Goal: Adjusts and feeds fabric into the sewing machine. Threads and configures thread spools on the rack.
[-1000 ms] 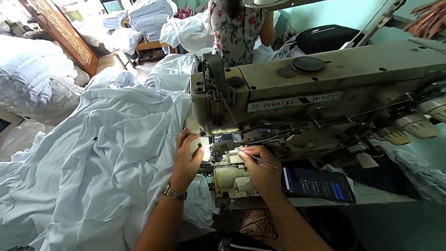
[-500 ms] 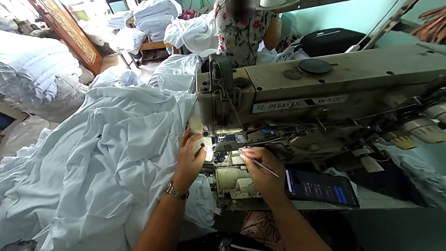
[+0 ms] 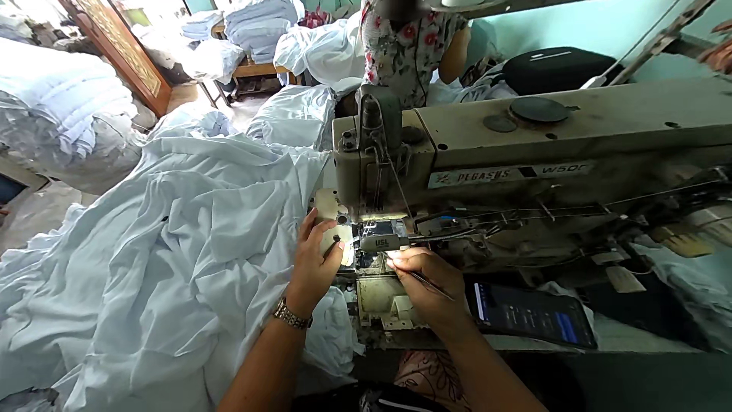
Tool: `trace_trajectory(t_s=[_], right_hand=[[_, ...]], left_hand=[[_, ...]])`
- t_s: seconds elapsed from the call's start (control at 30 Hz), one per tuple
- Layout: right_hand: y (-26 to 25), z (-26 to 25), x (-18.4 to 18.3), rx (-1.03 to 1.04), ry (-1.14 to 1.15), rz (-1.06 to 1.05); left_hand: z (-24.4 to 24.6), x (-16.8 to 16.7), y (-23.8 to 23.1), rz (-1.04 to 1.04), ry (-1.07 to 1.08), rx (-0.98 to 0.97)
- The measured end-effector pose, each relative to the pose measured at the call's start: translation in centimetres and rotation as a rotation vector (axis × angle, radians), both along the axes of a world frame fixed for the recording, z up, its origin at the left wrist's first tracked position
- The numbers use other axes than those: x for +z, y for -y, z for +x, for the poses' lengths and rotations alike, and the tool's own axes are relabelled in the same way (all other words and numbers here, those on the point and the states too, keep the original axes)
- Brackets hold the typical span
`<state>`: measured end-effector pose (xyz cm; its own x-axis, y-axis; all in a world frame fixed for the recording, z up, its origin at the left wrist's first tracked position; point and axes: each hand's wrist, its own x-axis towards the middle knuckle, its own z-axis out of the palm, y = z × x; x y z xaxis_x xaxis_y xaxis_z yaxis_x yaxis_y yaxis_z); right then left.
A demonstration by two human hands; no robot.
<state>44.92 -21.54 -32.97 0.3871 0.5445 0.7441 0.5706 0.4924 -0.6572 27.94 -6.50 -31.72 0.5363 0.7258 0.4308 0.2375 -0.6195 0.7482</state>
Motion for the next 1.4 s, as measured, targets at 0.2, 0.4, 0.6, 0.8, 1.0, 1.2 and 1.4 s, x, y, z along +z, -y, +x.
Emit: trace_trajectory(t_s=[0.2,0.4,0.6,0.8,1.0,1.2,1.4], right_hand=[[0.2,0.7,0.2,-0.055,0.031,-0.025],[-0.2,0.8,0.0,-0.076,0.09,-0.012],[0.2,0.7,0.2,0.002,0.03,-0.009],[0.4,1.0,0.7,-0.006,0.022,-0.05],[0.2,1.3,1.2,-0.045,-0.028,-0.116],[-0.3,1.0,2.3,-0.191,-0.25,-0.278],[-1.7,0.8,2.8,-0.199,-0.389,-0.315]], left_hand=[[0.0,-0.2,0.0,0.009,0.0,0.001],[0.0,-0.2,0.0,0.004,0.003,0.001],[0.0,-0.3,0.0,0.013,0.028,-0.004],[0.0,1.4,0.6,-0.015,-0.04,-0.001],[0.0,-0.3,0.0,0.008,0.018,-0.006],[0.0,-0.2,0.0,0.0,0.012,-0.004],[0.0,-0.2,0.0,0.006,0.008,-0.004]])
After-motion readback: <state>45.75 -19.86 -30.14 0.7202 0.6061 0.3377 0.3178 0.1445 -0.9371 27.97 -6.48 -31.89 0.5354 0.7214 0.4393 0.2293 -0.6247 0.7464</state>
